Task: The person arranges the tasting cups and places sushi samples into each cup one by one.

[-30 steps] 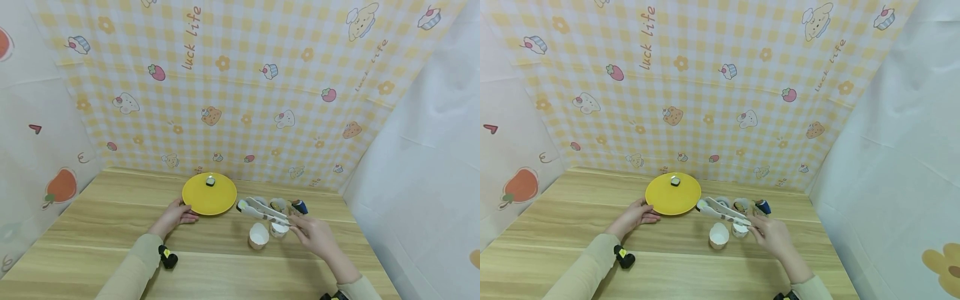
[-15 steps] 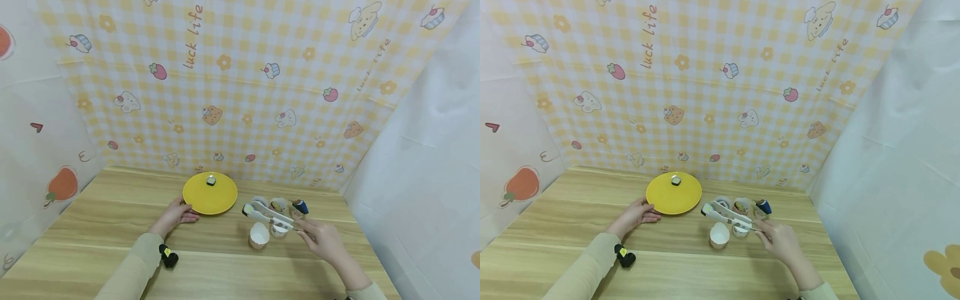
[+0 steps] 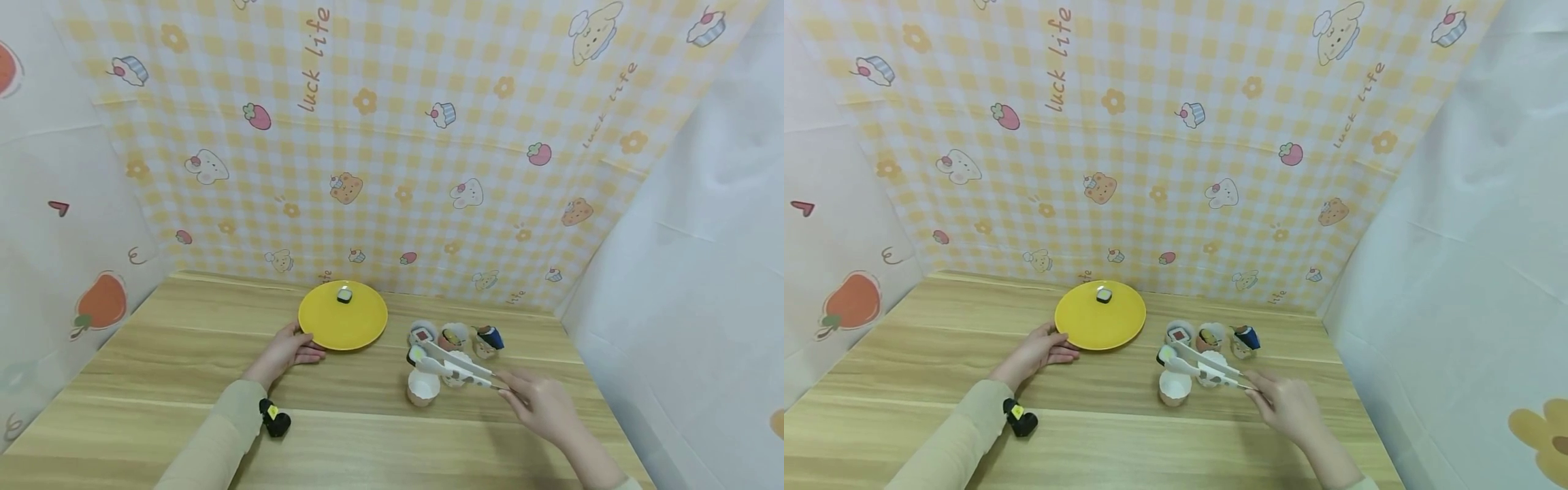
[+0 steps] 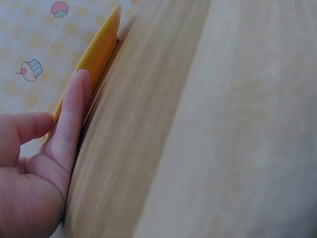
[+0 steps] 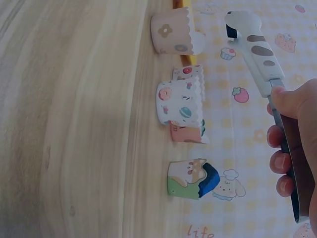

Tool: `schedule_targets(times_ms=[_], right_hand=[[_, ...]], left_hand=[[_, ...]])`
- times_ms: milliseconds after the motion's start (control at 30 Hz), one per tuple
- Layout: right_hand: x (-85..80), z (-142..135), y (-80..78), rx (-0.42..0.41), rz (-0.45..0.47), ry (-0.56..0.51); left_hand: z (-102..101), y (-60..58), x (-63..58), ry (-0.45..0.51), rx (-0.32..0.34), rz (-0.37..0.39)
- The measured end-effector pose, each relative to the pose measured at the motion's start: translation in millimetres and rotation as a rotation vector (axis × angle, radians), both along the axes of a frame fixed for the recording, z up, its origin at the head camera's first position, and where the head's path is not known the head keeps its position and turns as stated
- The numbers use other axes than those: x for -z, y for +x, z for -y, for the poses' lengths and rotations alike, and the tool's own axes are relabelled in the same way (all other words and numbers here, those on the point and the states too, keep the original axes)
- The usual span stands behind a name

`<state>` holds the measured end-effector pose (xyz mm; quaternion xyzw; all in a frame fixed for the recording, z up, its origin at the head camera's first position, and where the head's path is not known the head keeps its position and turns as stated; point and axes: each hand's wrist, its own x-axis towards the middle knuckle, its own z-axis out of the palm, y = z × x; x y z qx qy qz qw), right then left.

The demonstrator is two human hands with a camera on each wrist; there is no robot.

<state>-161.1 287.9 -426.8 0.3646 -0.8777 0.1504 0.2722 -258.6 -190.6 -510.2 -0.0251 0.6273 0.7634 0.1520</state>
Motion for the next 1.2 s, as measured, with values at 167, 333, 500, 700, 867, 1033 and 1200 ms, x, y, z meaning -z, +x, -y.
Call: schedule_targets(times_ms=[167, 333, 500, 700, 867, 1033, 1200], right_hand=[[0.3, -3, 3.7, -0.022, -0.018, -0.001], [2.9, -5, 5.0, -0.031, -0.027, 0.001], [6.5, -9, 6.3, -0.016, -0.022, 0.014], [8.3, -13, 8.8, 0.008, 0.001, 0.032], [10.3, -13, 10.4, 0.03, 0.025, 0.05], [12.6, -12, 11.8, 0.044, 0.045, 0.059], [14.8, -11, 11.9, 0.064, 0.051, 0.076]], left_hand=[[-1, 1.3, -2.0, -0.006, -0.007, 0.009], [-1, 2.1, -2.6, 0.0, -0.009, 0.01], [-1, 1.3, -2.2, 0.001, -0.007, 0.006], [0, 0.8, -1.1, 0.005, 0.005, -0.002], [0, 0.5, -1.0, -0.007, -0.001, 0.003], [0, 1.4, -1.1, -0.005, 0.001, 0.0], [0, 2.2, -1.8, -0.004, 0.003, -0.005]])
